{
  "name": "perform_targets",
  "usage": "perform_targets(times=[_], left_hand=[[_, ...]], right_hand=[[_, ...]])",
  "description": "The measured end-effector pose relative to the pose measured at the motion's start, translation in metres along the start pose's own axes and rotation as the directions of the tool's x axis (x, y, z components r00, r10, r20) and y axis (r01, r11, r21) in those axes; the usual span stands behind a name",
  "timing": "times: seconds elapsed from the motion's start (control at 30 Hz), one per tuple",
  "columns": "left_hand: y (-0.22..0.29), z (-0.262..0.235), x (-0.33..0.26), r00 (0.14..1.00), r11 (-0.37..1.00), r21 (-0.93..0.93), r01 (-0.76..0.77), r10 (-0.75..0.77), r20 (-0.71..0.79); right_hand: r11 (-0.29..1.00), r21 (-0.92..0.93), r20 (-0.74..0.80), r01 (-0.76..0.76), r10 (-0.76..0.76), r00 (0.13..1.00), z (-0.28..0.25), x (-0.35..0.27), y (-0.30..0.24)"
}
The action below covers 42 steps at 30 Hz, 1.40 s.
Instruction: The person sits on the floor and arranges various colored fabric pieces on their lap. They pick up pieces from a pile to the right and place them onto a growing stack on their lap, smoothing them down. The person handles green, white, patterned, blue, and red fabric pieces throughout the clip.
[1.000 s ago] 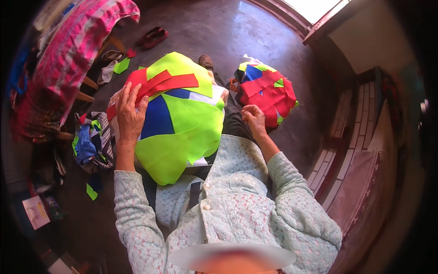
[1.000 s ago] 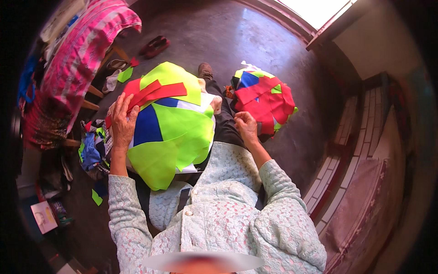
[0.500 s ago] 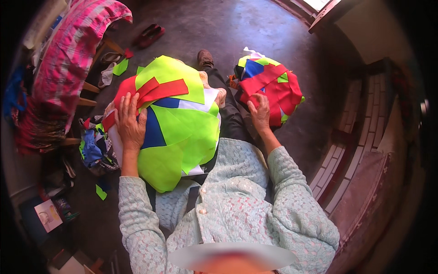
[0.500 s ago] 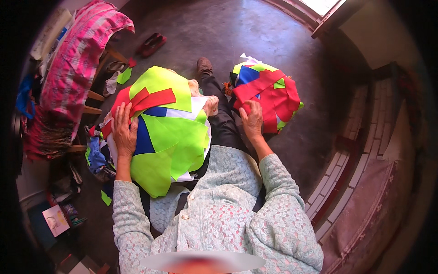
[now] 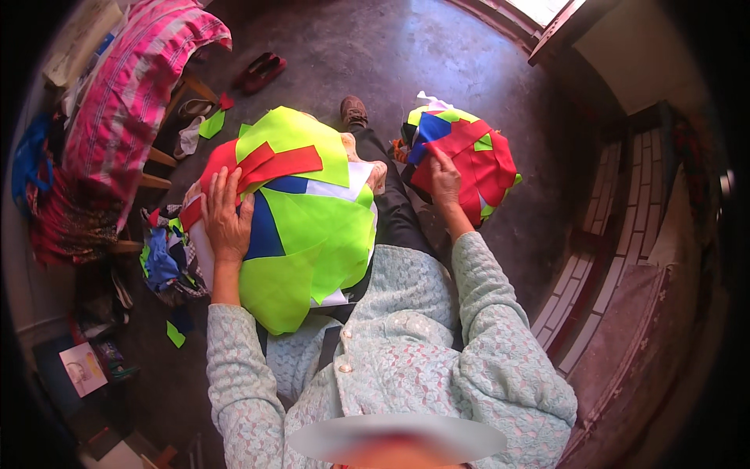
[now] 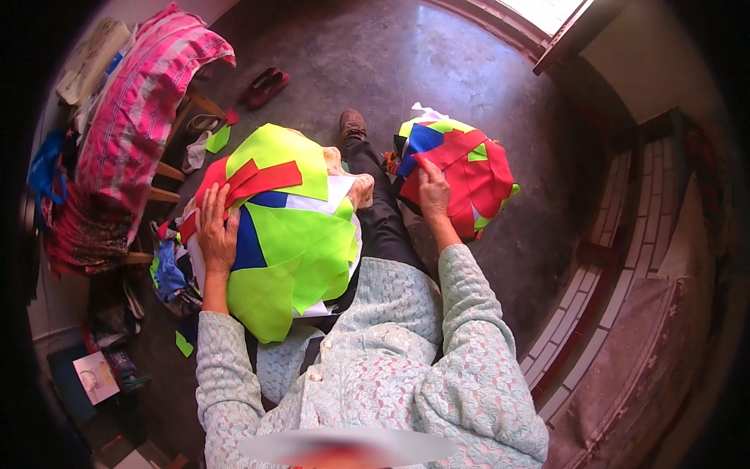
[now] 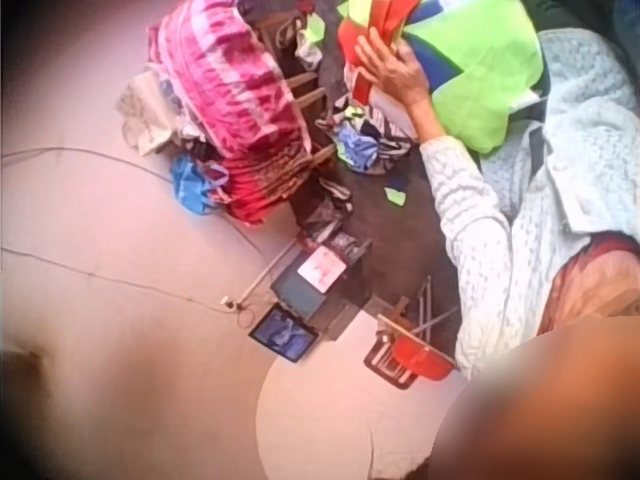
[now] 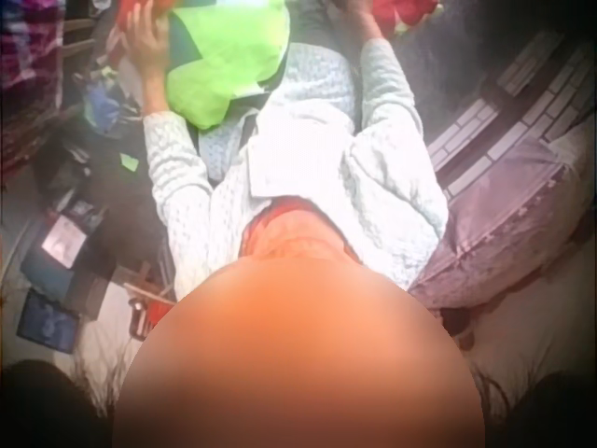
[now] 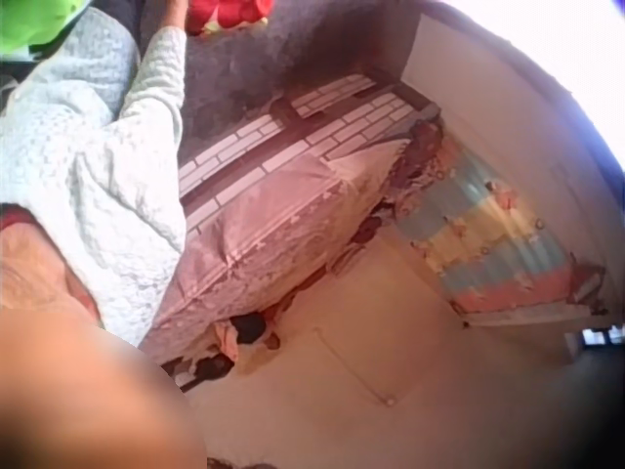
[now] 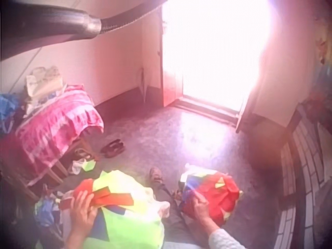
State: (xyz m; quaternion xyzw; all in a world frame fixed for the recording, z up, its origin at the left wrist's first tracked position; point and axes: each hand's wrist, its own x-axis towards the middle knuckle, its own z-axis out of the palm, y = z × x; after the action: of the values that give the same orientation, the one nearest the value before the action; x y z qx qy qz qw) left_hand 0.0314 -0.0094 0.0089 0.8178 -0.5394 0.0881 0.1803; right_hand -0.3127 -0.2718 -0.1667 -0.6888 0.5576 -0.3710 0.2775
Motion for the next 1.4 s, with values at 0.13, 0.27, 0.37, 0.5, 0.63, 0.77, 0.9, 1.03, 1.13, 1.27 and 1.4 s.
perform_targets(times=[0.13,0.27,0.37,0.5,0.63,0.77,0.9,1.03,1.13,1.27,1.4], left_hand=[[-0.001,0.001,-0.001,1.000,1.000,0.002,0.002,-0.002,-0.014],[-0.002,0.003,-0.002,1.000,1.000,0.008,0.002,-0.002,-0.023],[-0.004,0.005,-0.003,0.999,1.000,-0.011,0.011,-0.012,-0.051],[0.000,0.002,-0.002,0.995,0.999,-0.041,-0.003,-0.001,-0.095],[0.001,0.000,-0.004,0.989,0.999,-0.030,-0.032,0.027,-0.143],[0.006,-0.007,-0.004,0.970,0.997,0.003,-0.076,0.075,-0.230],[0.024,-0.021,-0.002,0.947,0.989,-0.084,-0.120,0.088,-0.310],[0.089,-0.058,-0.002,0.997,0.476,-0.879,0.001,-0.066,-0.035],[0.125,-0.074,-0.004,0.955,-0.310,-0.925,0.218,0.264,0.136],[0.117,-0.056,-0.029,0.874,-0.538,-0.720,0.438,0.442,0.201],[0.089,-0.067,-0.055,0.879,-0.503,-0.742,0.443,0.405,0.251]], right_hand=[[0.720,0.592,0.040,-0.362,0.422,0.906,-0.043,0.021,0.002],[0.487,0.849,0.021,-0.207,0.360,0.933,-0.093,0.034,-0.007],[0.372,0.918,0.041,-0.134,0.248,0.968,-0.129,0.040,-0.037],[0.185,0.976,0.078,-0.113,0.187,0.979,-0.155,0.040,-0.061],[0.011,0.983,0.185,-0.184,-0.028,0.982,-0.169,0.025,-0.105],[-0.067,0.940,0.298,-0.333,-0.309,0.903,-0.177,0.011,-0.148],[-0.112,0.879,0.385,-0.463,-0.404,0.830,-0.167,-0.007,-0.187],[-0.049,0.835,0.501,-0.548,-0.344,0.794,-0.144,-0.046,-0.258],[0.022,0.697,0.592,-0.716,-0.582,0.558,-0.126,-0.065,-0.285],[0.023,0.611,0.629,-0.791,-0.621,0.467,-0.104,-0.080,-0.313],[0.038,0.657,0.638,-0.753,-0.559,0.529,-0.088,-0.072,-0.321]])
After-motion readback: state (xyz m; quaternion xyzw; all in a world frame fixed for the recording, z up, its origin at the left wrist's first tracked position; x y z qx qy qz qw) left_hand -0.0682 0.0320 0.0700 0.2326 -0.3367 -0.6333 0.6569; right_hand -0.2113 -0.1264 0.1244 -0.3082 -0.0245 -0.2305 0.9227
